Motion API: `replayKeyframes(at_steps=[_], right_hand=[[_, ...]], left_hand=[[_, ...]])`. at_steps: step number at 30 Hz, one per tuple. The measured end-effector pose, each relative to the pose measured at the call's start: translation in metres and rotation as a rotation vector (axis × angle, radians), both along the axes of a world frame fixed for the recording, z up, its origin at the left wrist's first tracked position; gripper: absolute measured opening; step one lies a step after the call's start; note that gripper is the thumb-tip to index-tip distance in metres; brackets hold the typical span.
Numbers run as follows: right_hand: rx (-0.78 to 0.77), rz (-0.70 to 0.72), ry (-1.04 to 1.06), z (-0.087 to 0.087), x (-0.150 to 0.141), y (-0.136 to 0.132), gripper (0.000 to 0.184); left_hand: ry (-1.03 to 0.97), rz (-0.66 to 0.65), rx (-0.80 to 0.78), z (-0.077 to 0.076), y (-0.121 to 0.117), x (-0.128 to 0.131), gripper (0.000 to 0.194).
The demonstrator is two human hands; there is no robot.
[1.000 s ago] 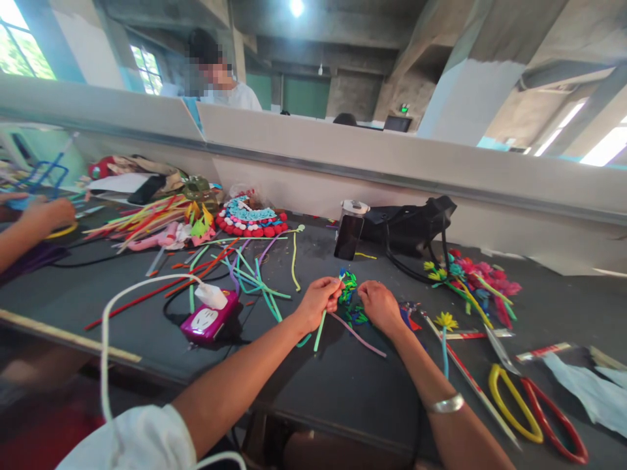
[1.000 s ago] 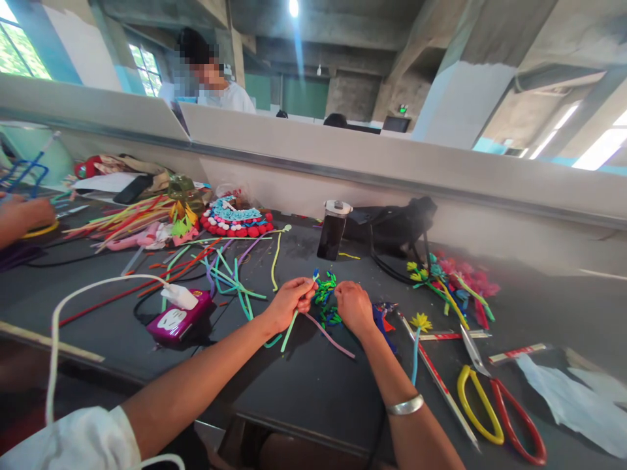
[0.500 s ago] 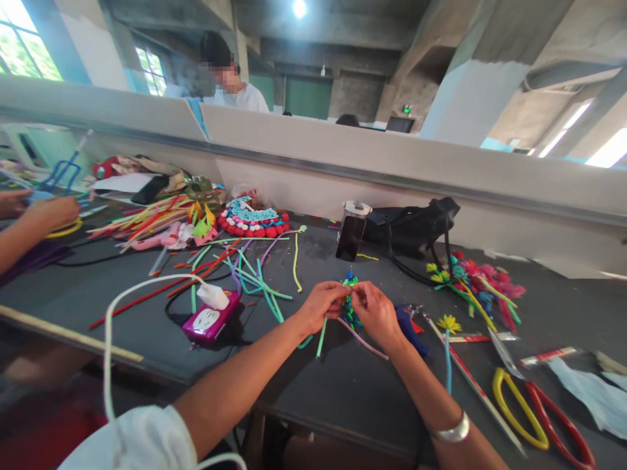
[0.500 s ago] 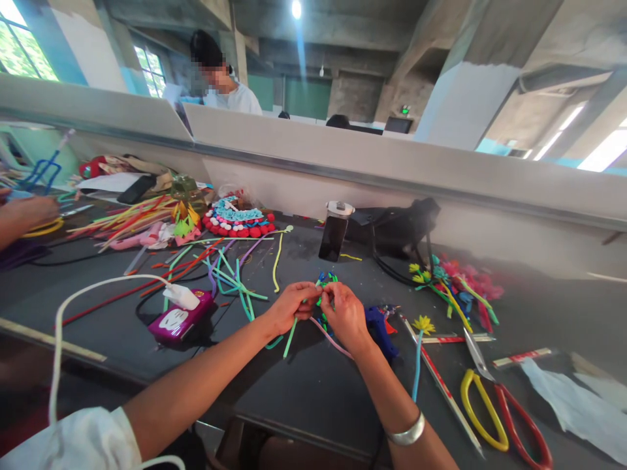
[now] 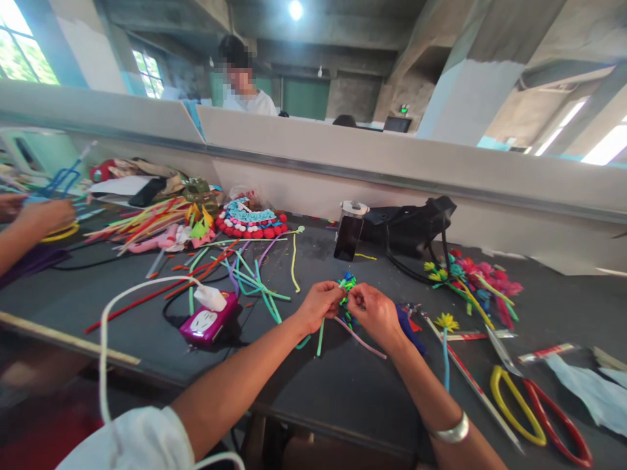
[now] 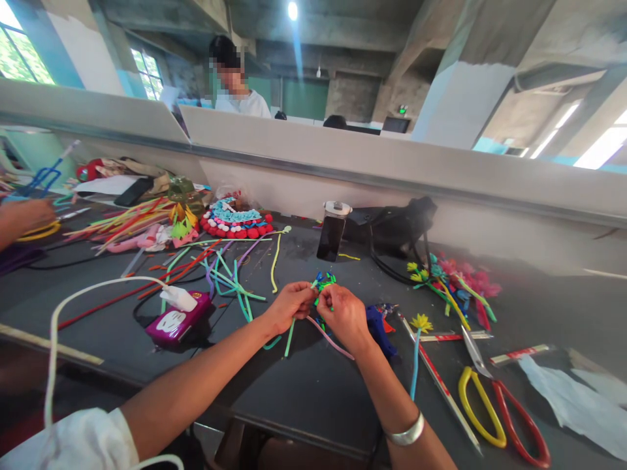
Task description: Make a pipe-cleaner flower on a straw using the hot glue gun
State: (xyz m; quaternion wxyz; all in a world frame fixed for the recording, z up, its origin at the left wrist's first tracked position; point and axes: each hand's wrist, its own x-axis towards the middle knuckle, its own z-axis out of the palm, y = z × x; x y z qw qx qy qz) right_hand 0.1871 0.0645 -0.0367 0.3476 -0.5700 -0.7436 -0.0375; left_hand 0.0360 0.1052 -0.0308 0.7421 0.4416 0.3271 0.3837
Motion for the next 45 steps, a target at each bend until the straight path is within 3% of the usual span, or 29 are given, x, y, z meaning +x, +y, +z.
replayKeyframes(at_steps=[4,7,13,23,29,36,45], right_hand=[[-0.018,-0.072,-0.001,0.008,0.018,-0.002,0.007],[-0.050,-0.148,0.009,0.013,0.029,-0.002,0.024],[-0.062,0.107,0.337,0.009,0.011,0.000,0.023],[-0.074,0.035,0.590,0.011,0.003,-0.002,0.021],[-0.001,-0.006,0.535,0.014,0.008,-0.001,0.020],[0.037,0.020,0.455,0.019,0.007,-0.005,0.019],[0.048,0.056,0.369,0.021,0.008,-0.006,0.016]], left_hand=[[-0.058,0.059,-0.013,0.000,0.004,-0.002,0.031],[-0.090,0.053,-0.044,0.001,0.007,-0.004,0.030],[-0.107,-0.011,-0.068,0.001,0.004,-0.003,0.034],[-0.142,-0.123,-0.100,0.005,0.001,-0.005,0.027],[-0.173,-0.134,-0.088,0.005,0.002,-0.007,0.021],[-0.116,-0.243,-0.095,0.004,0.002,-0.006,0.019],[-0.035,-0.173,-0.002,0.007,0.000,-0.005,0.019]])
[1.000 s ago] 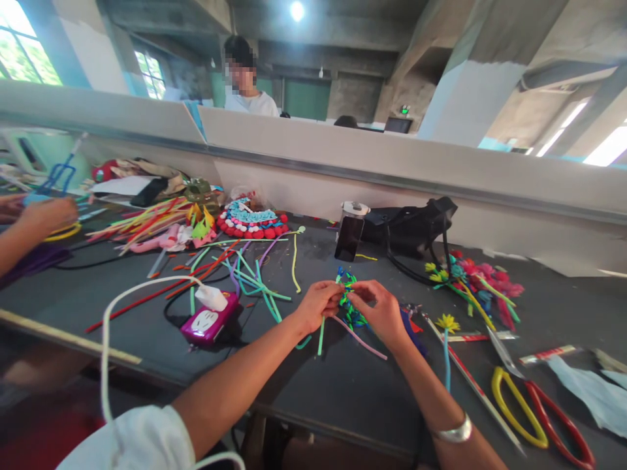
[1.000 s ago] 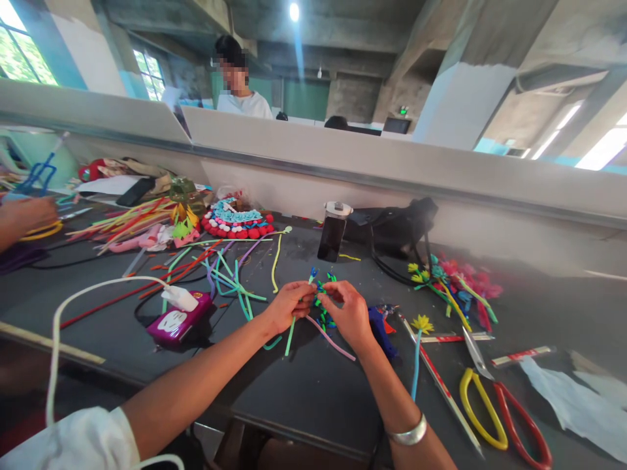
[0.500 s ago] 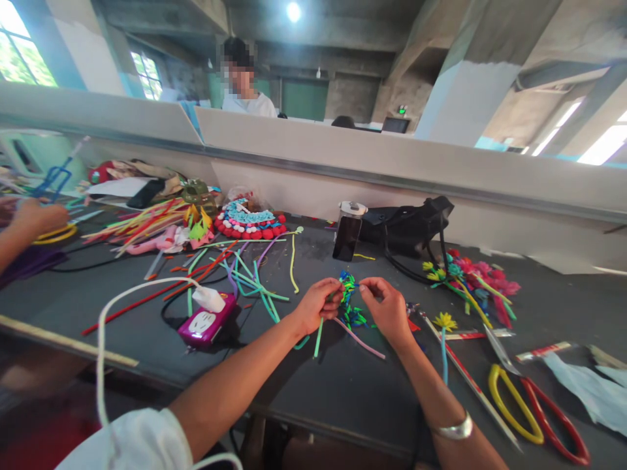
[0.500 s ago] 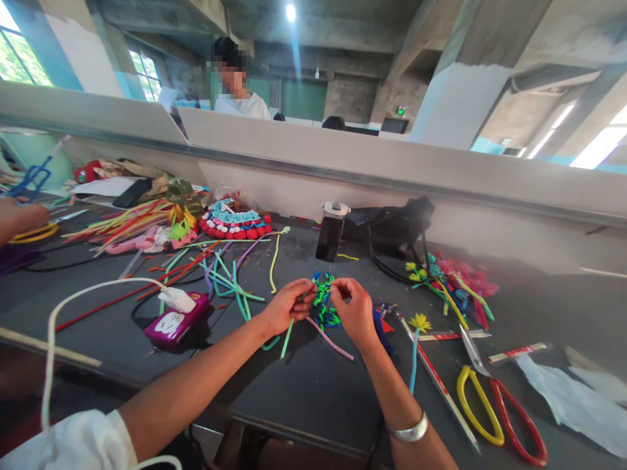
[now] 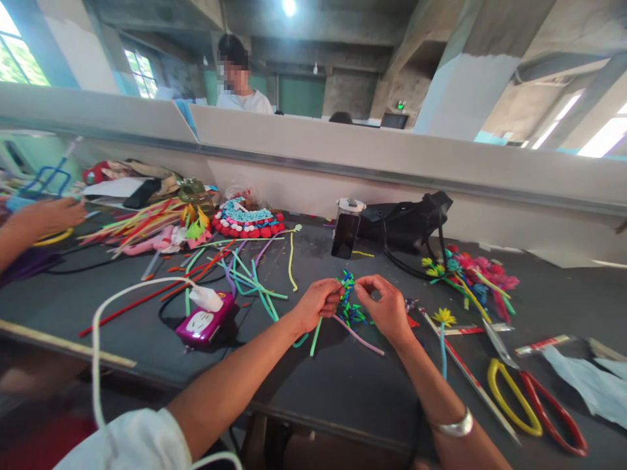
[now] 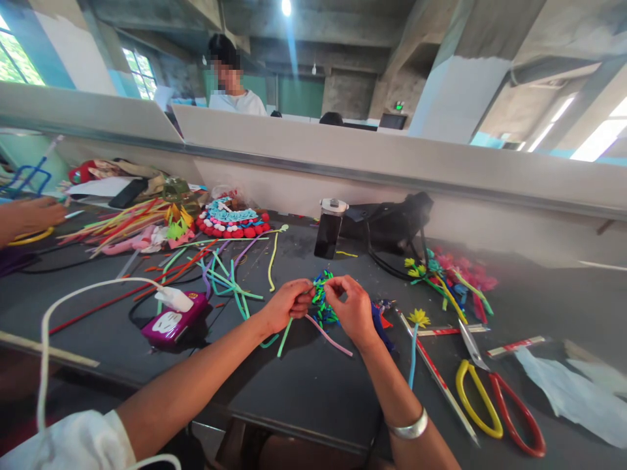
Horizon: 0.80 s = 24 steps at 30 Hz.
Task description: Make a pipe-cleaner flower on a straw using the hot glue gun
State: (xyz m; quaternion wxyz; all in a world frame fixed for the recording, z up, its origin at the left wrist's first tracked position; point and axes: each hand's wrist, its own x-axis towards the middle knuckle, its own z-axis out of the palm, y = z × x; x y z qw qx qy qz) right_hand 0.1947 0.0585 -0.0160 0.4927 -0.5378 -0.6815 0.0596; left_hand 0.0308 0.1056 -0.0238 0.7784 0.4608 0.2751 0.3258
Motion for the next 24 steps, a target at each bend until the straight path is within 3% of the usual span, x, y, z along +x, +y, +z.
replayKeyframes(at_steps=[24], right_hand=[[-0.017,-0.054,-0.067,-0.012,0.003,0.007,0.015]], left_hand=[[0.087,0.016,0.004,-0.001,-0.002,0.002,0.022]])
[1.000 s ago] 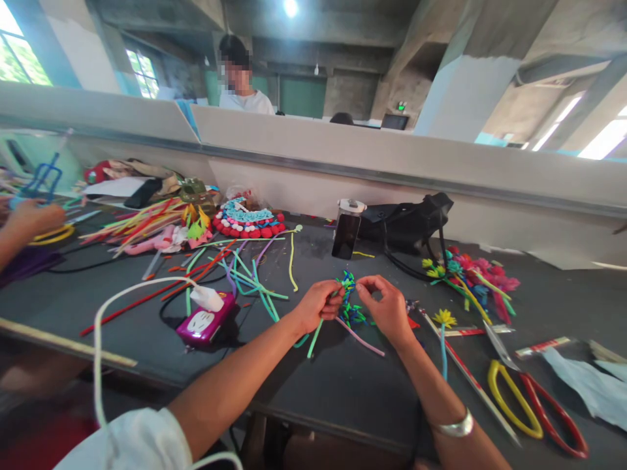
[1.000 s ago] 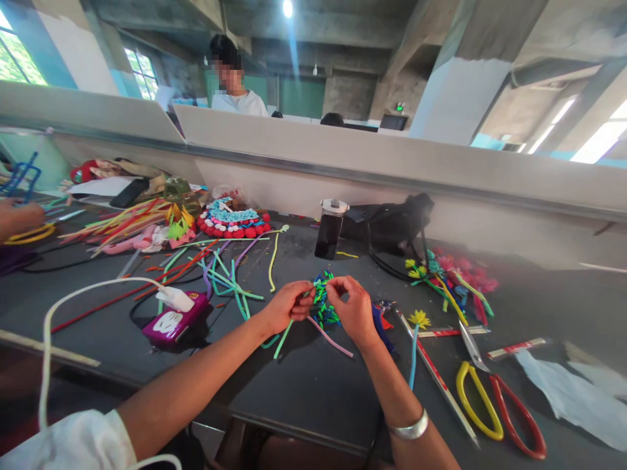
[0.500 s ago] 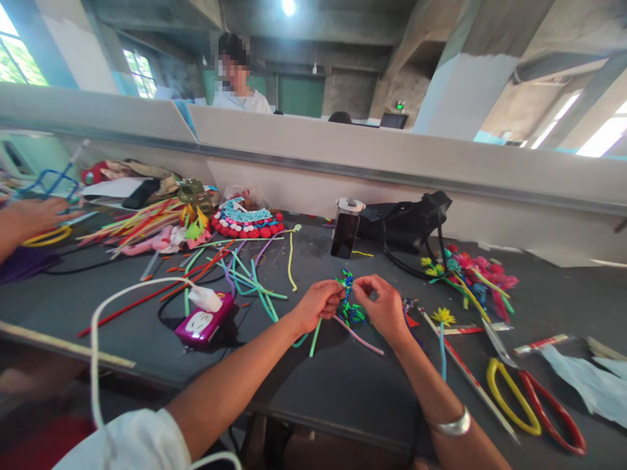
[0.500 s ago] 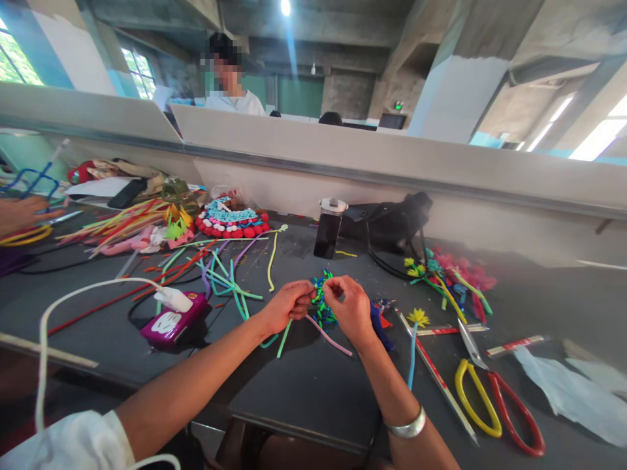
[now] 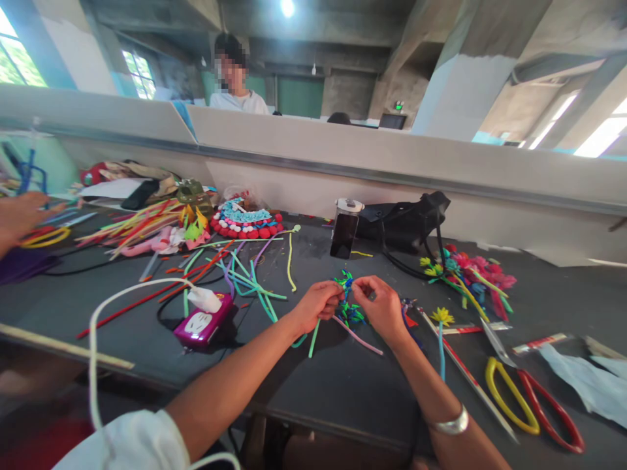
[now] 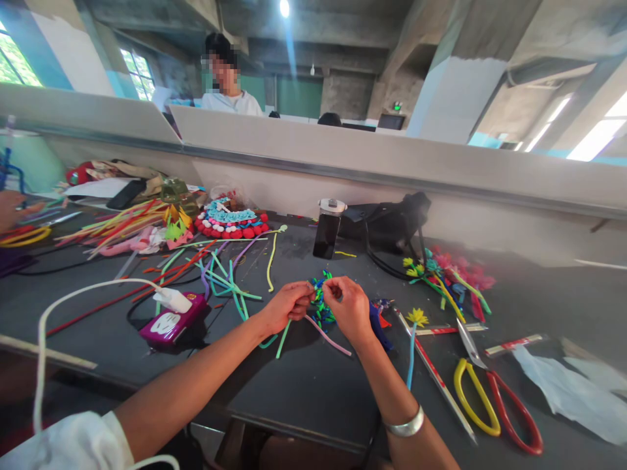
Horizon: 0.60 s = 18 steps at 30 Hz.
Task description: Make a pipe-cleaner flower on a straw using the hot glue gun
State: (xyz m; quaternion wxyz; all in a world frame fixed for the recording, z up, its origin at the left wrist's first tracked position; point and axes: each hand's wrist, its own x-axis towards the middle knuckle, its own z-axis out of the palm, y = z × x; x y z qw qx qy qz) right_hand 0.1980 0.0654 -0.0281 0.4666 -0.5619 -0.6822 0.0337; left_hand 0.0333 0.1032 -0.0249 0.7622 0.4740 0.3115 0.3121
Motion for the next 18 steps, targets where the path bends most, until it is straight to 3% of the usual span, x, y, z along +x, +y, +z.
replayKeyframes(at_steps=[12,18], right_hand=[[-0.013,-0.016,0.003,0.0011,-0.0007,-0.0010,0.014],[0.024,-0.008,0.082,0.0050,0.0005,-0.0023,0.017]], left_hand=[[0.025,0.020,0.007,0.0002,0.0004,0.0001,0.021],[-0.034,-0.056,-0.040,-0.0008,0.0026,-0.0025,0.020]])
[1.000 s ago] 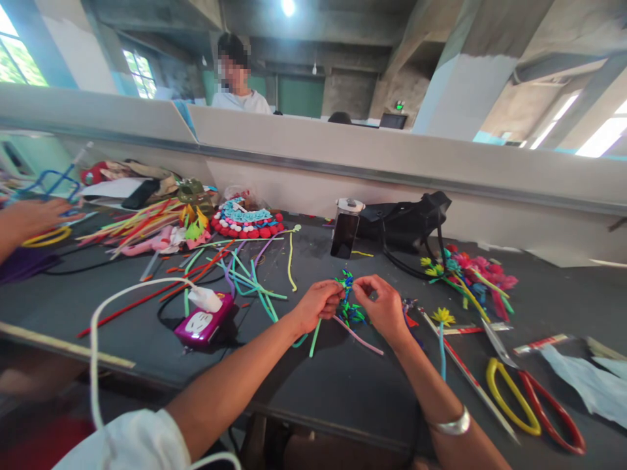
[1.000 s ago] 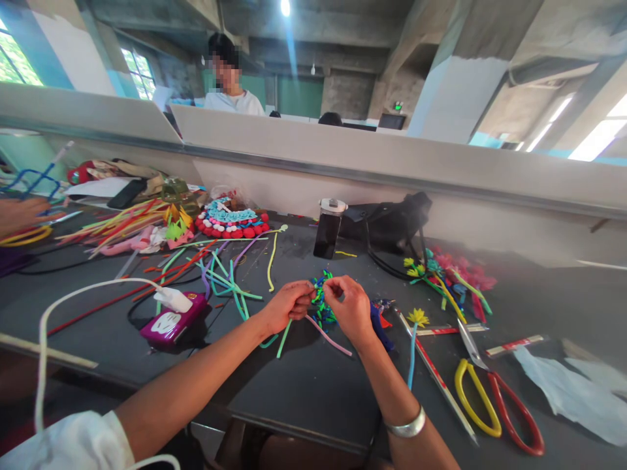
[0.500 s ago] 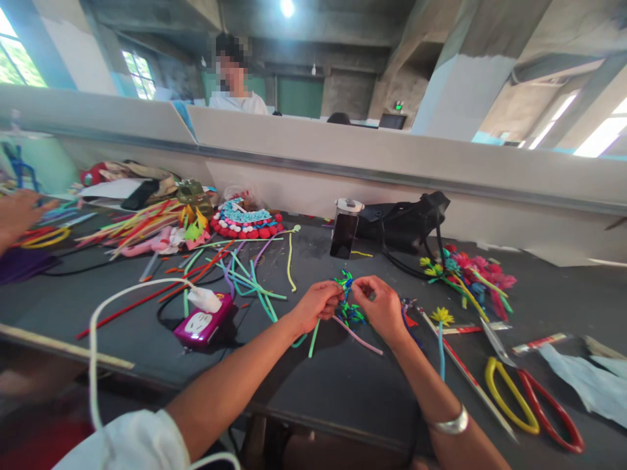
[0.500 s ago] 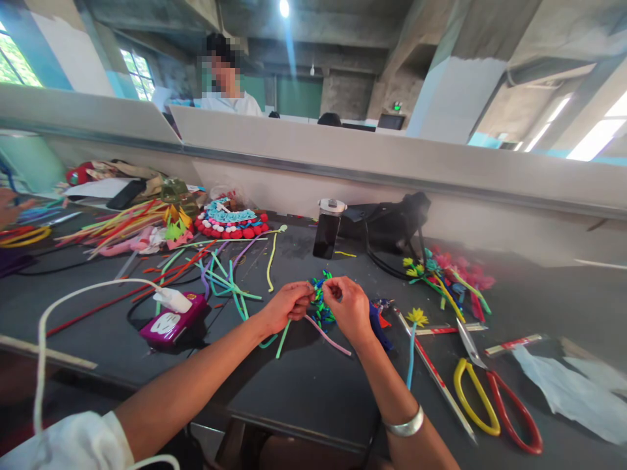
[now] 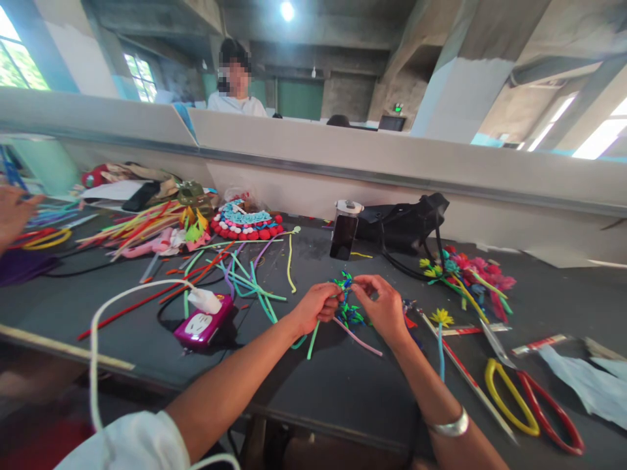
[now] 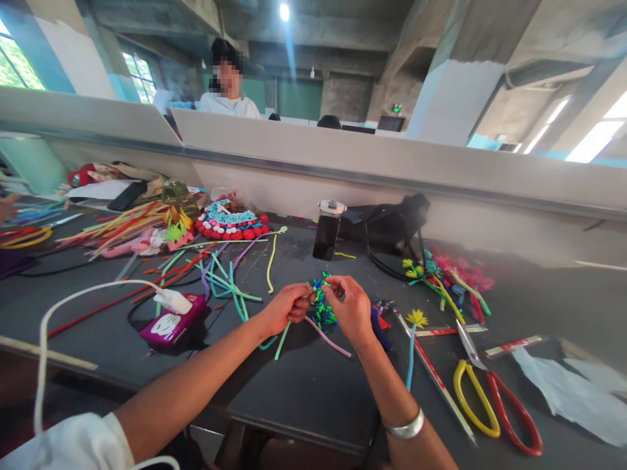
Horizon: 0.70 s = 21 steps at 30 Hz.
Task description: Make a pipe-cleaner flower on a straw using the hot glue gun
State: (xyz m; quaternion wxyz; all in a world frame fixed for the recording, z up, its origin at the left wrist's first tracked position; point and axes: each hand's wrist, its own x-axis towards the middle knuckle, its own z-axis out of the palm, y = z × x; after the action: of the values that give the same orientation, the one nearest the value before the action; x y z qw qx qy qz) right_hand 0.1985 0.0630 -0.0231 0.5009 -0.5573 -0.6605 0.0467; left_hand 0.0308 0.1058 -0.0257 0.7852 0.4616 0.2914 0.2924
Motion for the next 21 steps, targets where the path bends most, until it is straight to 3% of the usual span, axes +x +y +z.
replayKeyframes(at_steps=[13,21], right_hand=[[0.073,0.017,0.053,0.0047,-0.0018,-0.0045,0.013],[0.061,0.016,0.028,0.0023,-0.0018,-0.0029,0.019]], left_hand=[[-0.192,-0.049,-0.093,-0.0023,0.0043,-0.0051,0.019],[-0.274,-0.052,-0.037,-0.0044,0.0037,-0.0043,0.020]])
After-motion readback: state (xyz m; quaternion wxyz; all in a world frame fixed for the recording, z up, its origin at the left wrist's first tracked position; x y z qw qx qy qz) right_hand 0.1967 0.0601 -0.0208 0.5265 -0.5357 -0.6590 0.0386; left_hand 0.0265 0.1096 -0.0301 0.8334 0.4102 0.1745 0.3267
